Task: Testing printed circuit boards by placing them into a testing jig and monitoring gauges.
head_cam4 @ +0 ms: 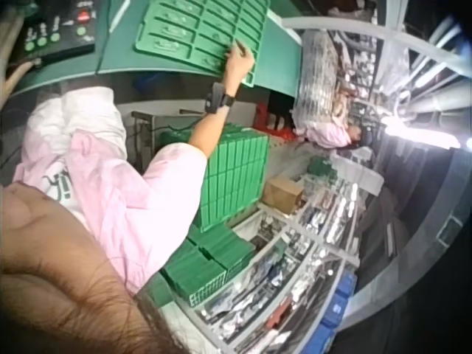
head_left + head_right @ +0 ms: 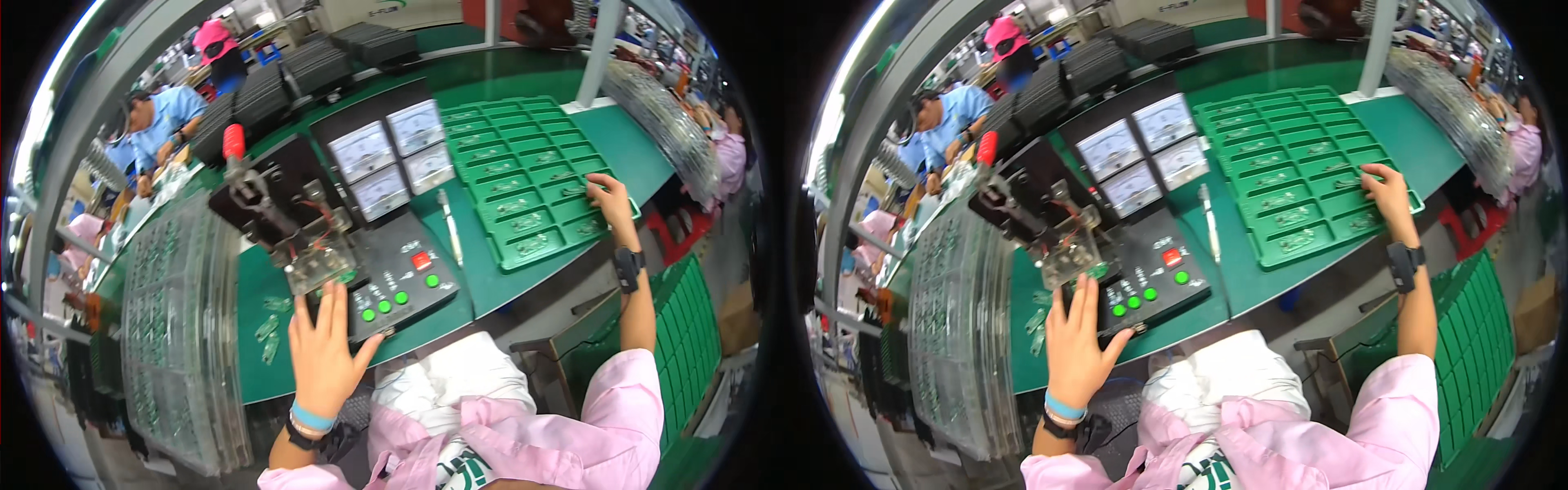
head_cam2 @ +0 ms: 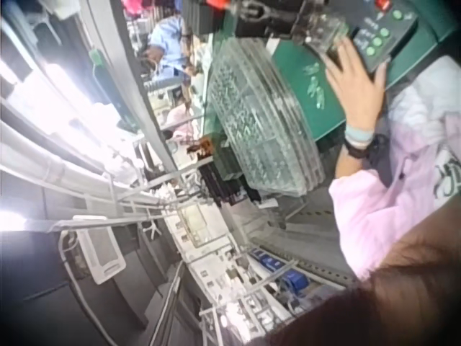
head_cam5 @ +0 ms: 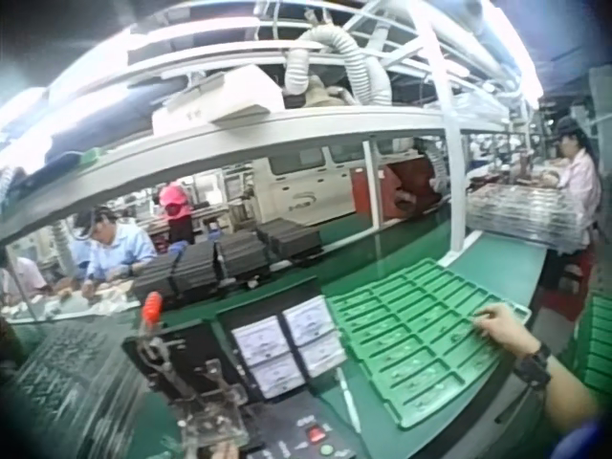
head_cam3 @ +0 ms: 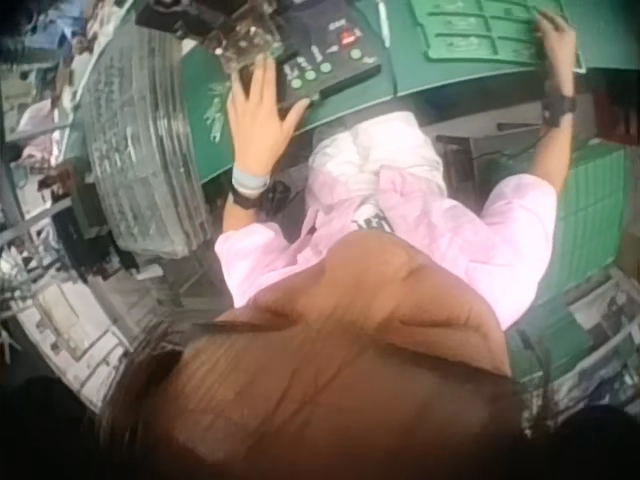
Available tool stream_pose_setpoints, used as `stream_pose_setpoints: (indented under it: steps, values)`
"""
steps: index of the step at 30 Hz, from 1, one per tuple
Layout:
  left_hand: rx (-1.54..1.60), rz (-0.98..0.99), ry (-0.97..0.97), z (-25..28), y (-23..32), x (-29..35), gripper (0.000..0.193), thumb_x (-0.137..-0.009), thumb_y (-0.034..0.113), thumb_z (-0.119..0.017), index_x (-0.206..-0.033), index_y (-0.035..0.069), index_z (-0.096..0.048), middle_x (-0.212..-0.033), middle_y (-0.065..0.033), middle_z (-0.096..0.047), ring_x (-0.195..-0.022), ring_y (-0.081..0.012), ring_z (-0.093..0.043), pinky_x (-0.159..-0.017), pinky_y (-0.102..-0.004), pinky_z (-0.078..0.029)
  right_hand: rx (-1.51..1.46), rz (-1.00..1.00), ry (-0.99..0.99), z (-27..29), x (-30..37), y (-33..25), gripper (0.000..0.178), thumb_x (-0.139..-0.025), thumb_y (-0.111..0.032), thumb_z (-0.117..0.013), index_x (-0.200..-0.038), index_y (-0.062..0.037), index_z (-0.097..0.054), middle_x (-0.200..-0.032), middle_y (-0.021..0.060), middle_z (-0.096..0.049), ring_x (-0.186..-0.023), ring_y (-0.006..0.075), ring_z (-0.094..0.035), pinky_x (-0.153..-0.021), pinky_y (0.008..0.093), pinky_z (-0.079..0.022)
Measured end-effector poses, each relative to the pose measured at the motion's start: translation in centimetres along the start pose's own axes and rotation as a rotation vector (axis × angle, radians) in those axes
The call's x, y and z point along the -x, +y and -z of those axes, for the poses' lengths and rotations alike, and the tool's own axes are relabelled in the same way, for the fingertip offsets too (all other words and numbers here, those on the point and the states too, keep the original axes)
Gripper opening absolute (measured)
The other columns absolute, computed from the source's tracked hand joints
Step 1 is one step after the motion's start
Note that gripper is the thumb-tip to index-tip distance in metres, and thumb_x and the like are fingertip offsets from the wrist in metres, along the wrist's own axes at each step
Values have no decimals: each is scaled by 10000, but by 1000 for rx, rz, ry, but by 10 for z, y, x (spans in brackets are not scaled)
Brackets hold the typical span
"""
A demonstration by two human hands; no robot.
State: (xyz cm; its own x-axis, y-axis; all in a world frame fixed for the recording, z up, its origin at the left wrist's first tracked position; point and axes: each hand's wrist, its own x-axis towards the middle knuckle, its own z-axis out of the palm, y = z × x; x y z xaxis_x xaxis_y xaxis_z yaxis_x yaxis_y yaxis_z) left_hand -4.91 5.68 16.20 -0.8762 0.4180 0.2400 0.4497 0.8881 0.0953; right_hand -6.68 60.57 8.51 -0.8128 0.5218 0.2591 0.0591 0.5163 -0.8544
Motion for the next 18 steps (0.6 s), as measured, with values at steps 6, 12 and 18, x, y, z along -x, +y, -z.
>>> stream_pose_setpoints:
  steps: [6,12,18]
  values:
    - [105,-189,388,50,-4,-29,692,-836,348,-696,-1399,26,-453,-1403,-236,-452,-1292,-379,-430,-1043,-464,-364,370,237,130,-14,-2,-25,226,-912,-128,-583,-1070,18,-657,-979,137,-699,-843,222,-666,-706,316,-515]
    - [345,-156,755,58,-36,-105,854,-764,307,-769,-1454,26,-353,-1384,-239,-446,-1317,-407,-394,-1116,-475,-282,604,480,-12,-53,22,-32,245,-923,-154,-583,-1107,-1,-638,-1072,198,-665,-1014,355,-622,-886,400,-486]
    - [539,-558,663,27,-37,-52,1013,-702,275,-812,-1494,9,-239,-1420,-265,-403,-1343,-426,-372,-1138,-484,-254,579,329,-21,-69,39,-76,289,-911,-141,-599,-1163,-1,-597,-1190,195,-621,-1097,351,-589,-929,434,-468]
